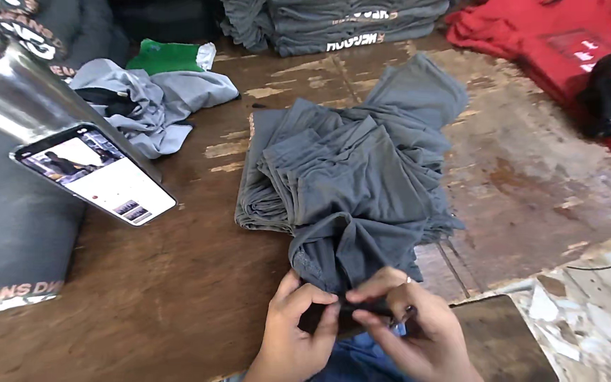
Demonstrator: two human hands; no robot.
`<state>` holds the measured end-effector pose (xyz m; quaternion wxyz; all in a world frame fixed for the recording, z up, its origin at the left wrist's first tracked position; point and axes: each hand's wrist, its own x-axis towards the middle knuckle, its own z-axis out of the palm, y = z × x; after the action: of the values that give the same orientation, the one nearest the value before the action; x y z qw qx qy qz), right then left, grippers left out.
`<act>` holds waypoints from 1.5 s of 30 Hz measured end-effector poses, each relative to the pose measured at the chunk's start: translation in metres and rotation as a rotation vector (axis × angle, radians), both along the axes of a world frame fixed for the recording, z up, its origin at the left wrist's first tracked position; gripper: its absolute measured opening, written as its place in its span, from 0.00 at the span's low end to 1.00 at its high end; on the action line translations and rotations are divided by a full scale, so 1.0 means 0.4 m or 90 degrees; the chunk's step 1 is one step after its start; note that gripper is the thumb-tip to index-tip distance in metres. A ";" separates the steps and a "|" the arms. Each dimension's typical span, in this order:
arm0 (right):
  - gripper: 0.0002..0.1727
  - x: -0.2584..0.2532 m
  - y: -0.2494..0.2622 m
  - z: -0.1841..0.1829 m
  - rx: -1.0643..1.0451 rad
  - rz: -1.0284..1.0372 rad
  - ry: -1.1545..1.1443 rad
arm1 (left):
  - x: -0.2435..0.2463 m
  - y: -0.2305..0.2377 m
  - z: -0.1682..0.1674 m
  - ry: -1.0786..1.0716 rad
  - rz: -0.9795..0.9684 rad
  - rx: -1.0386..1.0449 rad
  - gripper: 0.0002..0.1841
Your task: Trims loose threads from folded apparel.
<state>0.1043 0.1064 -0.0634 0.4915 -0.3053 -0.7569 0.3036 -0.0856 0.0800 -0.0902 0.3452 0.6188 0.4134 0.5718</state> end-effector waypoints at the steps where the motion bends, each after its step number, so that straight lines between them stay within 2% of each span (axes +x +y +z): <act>1: 0.09 0.005 0.013 0.001 -0.009 -0.018 -0.001 | -0.001 0.000 -0.001 0.000 0.010 -0.006 0.04; 4: 0.17 -0.009 0.052 0.015 -0.063 -0.124 -0.061 | -0.003 -0.002 -0.005 -0.004 0.010 -0.008 0.05; 7: 0.30 -0.056 0.082 0.030 -0.109 -0.256 -0.266 | 0.009 -0.004 -0.011 0.008 0.032 0.010 0.06; 8: 0.29 -0.071 0.090 0.028 -0.104 -0.279 -0.321 | 0.014 -0.004 -0.011 0.019 0.045 0.015 0.06; 10: 0.17 -0.083 0.100 0.015 -0.077 -0.292 -0.348 | 0.018 -0.004 -0.010 0.041 0.067 0.023 0.05; 11: 0.11 -0.077 0.101 0.007 -0.061 -0.283 -0.314 | 0.018 -0.006 -0.008 0.051 0.078 0.024 0.05; 13: 0.06 -0.052 0.098 -0.010 -0.046 -0.231 -0.174 | 0.017 -0.010 -0.007 0.067 0.094 0.022 0.05; 15: 0.09 -0.035 0.091 -0.020 -0.062 -0.194 -0.064 | 0.017 -0.010 -0.005 0.073 0.094 0.016 0.05; 16: 0.13 -0.034 0.090 -0.021 -0.067 -0.202 -0.065 | 0.018 -0.008 -0.005 0.069 0.089 0.020 0.05; 18: 0.22 -0.046 0.092 -0.022 -0.066 -0.263 -0.174 | 0.024 -0.005 -0.005 0.066 0.077 0.029 0.05; 19: 0.23 -0.056 0.096 -0.022 -0.058 -0.293 -0.240 | 0.028 -0.004 -0.004 0.072 0.075 0.031 0.05; 21: 0.15 -0.070 0.102 -0.021 -0.036 -0.317 -0.305 | 0.030 -0.005 -0.003 0.101 0.090 0.028 0.04; 22: 0.10 -0.067 0.103 -0.022 -0.026 -0.309 -0.285 | 0.029 -0.007 -0.002 0.116 0.102 0.020 0.04; 24: 0.06 -0.051 0.099 -0.031 -0.022 -0.246 -0.129 | 0.022 -0.010 -0.001 0.141 0.120 0.002 0.04; 26: 0.07 -0.033 0.086 -0.035 -0.044 -0.207 0.007 | 0.018 -0.012 -0.003 0.153 0.134 -0.007 0.04; 27: 0.11 -0.029 0.084 -0.032 -0.053 -0.207 0.026 | 0.019 -0.012 -0.003 0.151 0.134 -0.008 0.04; 29: 0.21 -0.031 0.092 -0.026 -0.062 -0.225 -0.038 | 0.026 -0.009 -0.002 0.132 0.116 -0.004 0.04; 31: 0.31 -0.054 0.103 -0.022 -0.060 -0.289 -0.183 | 0.035 -0.009 -0.002 0.122 0.095 0.000 0.04; 32: 0.32 -0.069 0.110 -0.020 -0.054 -0.316 -0.242 | 0.038 -0.009 -0.003 0.124 0.091 -0.001 0.04; 33: 0.30 -0.080 0.118 -0.019 -0.046 -0.333 -0.282 | 0.041 -0.009 -0.004 0.125 0.090 -0.003 0.04; 35: 0.19 -0.085 0.131 -0.022 -0.032 -0.352 -0.298 | 0.042 -0.011 -0.004 0.126 0.087 -0.007 0.05; 37: 0.09 -0.071 0.132 -0.031 -0.018 -0.330 -0.231 | 0.038 -0.014 -0.004 0.124 0.092 -0.008 0.05; 40: 0.04 -0.022 0.110 -0.033 -0.032 -0.221 0.018 | 0.033 -0.014 -0.010 0.108 0.130 0.001 0.05; 43: 0.11 0.056 0.077 -0.010 -0.133 -0.132 0.214 | 0.023 -0.011 -0.017 0.159 0.188 0.013 0.06; 45: 0.13 0.102 0.060 -0.001 -0.182 -0.099 0.280 | 0.019 -0.011 -0.013 0.190 0.215 0.010 0.06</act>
<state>0.1451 0.1305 -0.0638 0.6181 -0.3553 -0.5557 0.4276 -0.0782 0.0758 -0.0954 0.1749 0.6208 0.5535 0.5270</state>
